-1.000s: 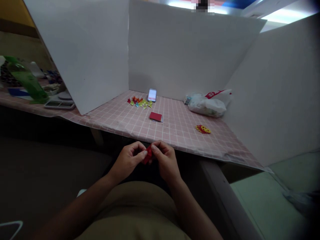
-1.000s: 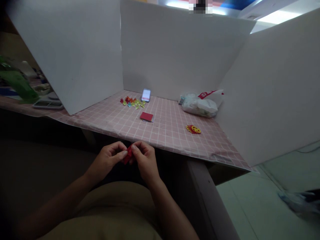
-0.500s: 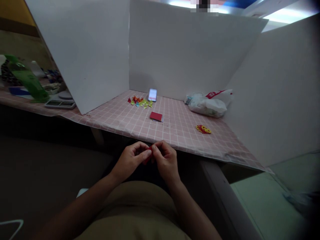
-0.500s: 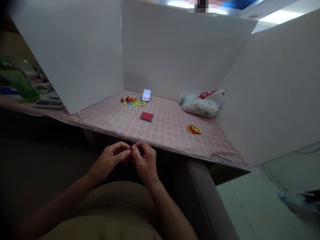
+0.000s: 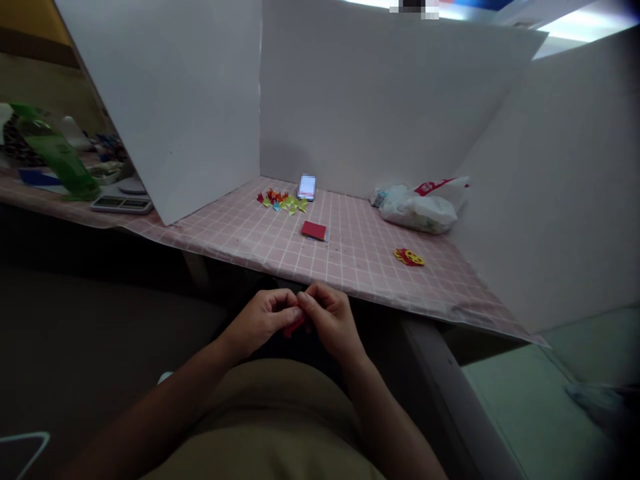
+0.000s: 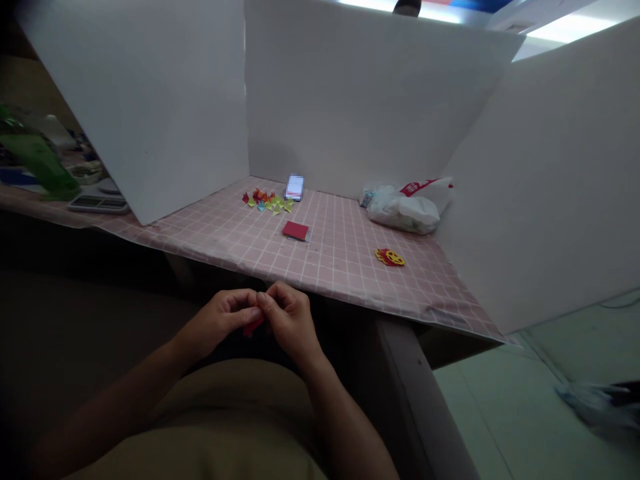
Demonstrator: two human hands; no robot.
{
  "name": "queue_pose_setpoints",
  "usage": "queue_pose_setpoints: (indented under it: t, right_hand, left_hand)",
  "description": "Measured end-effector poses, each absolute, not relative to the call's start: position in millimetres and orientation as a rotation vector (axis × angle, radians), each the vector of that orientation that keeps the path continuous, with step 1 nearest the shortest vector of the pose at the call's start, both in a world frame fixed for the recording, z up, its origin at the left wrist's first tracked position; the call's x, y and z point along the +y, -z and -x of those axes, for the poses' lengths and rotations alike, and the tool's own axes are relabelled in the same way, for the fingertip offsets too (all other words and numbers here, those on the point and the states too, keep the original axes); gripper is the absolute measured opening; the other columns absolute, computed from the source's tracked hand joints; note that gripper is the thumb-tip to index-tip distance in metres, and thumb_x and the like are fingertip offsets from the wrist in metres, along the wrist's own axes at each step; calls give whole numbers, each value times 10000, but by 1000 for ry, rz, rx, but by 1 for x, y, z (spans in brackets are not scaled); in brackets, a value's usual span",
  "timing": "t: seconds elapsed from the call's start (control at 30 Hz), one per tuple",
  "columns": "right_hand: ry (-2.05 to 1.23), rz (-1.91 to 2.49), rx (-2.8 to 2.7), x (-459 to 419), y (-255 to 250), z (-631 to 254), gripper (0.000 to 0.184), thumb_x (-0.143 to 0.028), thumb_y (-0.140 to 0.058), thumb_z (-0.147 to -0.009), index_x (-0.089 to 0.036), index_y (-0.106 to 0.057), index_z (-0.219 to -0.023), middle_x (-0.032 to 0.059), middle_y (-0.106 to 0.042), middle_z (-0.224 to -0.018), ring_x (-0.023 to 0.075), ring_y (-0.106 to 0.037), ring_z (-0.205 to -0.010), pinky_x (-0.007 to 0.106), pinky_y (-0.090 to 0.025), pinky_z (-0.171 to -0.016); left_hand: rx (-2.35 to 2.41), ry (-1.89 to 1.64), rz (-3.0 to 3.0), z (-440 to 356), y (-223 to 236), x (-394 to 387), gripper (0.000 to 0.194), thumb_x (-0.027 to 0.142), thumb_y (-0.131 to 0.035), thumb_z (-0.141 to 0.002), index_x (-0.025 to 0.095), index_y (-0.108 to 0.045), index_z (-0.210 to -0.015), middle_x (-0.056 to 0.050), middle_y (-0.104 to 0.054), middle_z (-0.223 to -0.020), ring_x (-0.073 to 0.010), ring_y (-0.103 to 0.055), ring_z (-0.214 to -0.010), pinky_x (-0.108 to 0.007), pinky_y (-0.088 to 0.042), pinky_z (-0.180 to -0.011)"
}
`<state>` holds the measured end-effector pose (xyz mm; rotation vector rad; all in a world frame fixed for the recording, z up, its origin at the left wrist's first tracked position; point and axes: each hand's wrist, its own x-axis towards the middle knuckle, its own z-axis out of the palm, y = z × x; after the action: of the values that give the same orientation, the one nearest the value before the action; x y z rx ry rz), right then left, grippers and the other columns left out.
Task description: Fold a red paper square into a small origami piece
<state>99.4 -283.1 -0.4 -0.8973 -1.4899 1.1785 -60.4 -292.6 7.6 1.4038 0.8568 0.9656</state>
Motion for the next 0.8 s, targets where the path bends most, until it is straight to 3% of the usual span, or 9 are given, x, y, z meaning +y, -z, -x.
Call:
queue_pose_setpoints:
  t: [0.2,0.33,0.5,0.8]
  right_hand:
    - [-1011,978,-1508,-283,4,-97,351,-366,-622,-907,-189,-520,-622,-52,-477,-490,72,-408,-432,213,-296,-433]
    - [-1056,986,-1486,-279,6,-96,403,-425,-571,-932,-195,-492,-610,-60,-441,-459,68,-377,-403,209,-264,-409]
    - [-1220,954,-1498,-279,1,-97,354,-453,-645,-875,-190,-528,-669,-54,-504,-505,73,-428,-410,198,-305,-408]
    - [-1081,915,-1370,-279,6,-97,334,-388,-629,-913,-187,-544,-660,-52,-513,-521,77,-446,-440,207,-355,-449]
  left_hand:
    - [898,-964,-1436,63,-8,-293,249,344,-658,-834,153,-615,-680,16,-568,-615,-110,-480,-591,-254,-379,-611]
    - [905,-984,-1397,61,-8,-295,241,344,-670,-821,152,-613,-688,18,-571,-614,-106,-482,-586,-248,-382,-606]
    - [975,-1023,-1381,58,-3,-296,250,348,-676,-814,149,-611,-678,20,-560,-597,-101,-471,-567,-244,-372,-579]
    - [932,-1071,-1301,55,-6,-299,179,312,-716,-792,144,-702,-850,-13,-685,-740,-123,-589,-650,-254,-474,-646]
